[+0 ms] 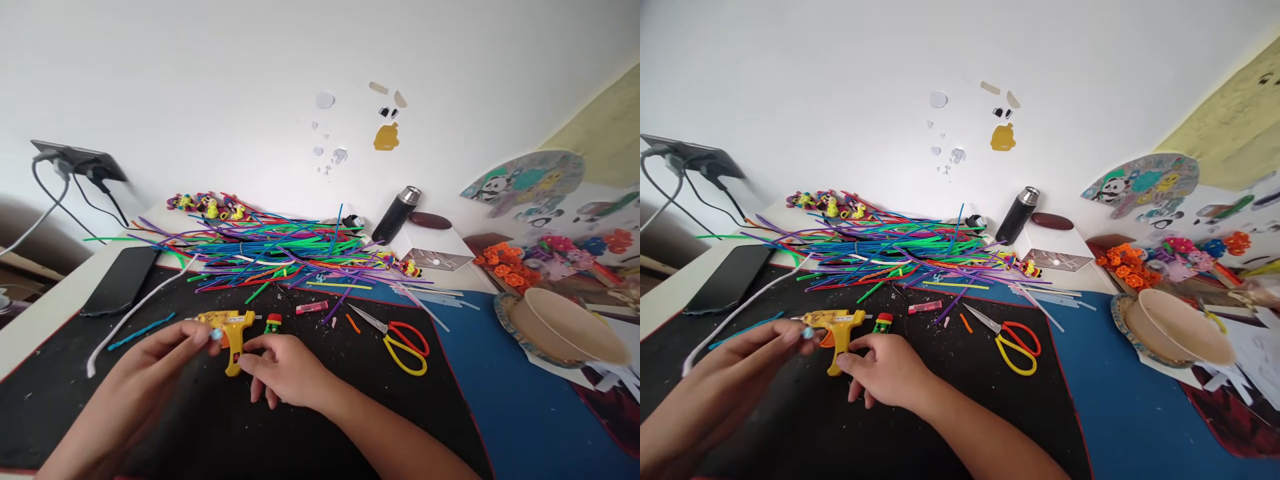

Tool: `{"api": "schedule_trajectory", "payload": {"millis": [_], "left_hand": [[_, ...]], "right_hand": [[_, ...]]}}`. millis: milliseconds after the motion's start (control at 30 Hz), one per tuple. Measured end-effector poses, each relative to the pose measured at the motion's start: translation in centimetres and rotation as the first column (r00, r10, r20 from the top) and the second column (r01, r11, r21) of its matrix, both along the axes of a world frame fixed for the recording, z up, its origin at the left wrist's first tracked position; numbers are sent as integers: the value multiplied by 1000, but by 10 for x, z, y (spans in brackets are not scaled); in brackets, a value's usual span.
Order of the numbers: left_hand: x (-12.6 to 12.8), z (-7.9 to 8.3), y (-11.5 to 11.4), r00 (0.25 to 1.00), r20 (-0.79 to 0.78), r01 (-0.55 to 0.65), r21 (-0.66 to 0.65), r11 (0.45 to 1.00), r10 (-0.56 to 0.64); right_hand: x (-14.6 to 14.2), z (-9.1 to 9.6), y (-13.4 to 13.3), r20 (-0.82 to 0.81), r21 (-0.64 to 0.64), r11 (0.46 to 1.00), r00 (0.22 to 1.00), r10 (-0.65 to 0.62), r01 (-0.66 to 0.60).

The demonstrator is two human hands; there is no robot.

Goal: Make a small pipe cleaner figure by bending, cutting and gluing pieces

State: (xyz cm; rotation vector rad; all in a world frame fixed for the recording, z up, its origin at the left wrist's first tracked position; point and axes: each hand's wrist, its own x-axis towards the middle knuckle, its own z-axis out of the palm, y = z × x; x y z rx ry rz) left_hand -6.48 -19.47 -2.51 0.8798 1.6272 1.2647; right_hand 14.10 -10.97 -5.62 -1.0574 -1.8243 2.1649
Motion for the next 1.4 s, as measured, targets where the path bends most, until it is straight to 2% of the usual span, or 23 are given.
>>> {"api": "schedule_trajectory", "payload": {"millis": [100,167,267,367,533,700,833,1033,1167,1400], "left_hand": [[-5,-16,-33,998,65,-13,-135,991,22],[-1,-22,-42,984,176,53,-171,984,-23],[9,-22,-35,955,296,45,-134,990,-3],[19,-18,-22,936,350,-1,-89,996,32],[26,-16,-21,960,273,-45,-51,998,57],[28,-14,-37,983,179,26,4,1000,-26],[32,-10,-42,991,116,59,27,998,-62],[44,10,-30,972,10,233,65,970,-234],[57,27,-16,930,35,360,106,927,-366],[83,44,17,854,93,495,159,854,-512]], "right_hand": [[-5,-4,1,-6,-89,996,1000,-2,1],[-10,-4,1,-6,-157,987,1000,-23,21],[-20,-2,1,-18,-242,969,999,-49,43],[-28,0,-1,-21,-278,960,999,-49,41],[-32,-2,-4,-41,-274,954,989,-139,123],[-35,0,-5,-163,-256,953,965,-204,159],[-37,4,-7,-225,-196,974,961,-158,114],[-27,7,1,-326,-128,985,934,-149,113],[-13,12,11,-334,-94,983,925,-181,158],[14,21,27,-364,-137,962,892,-269,235]]}}
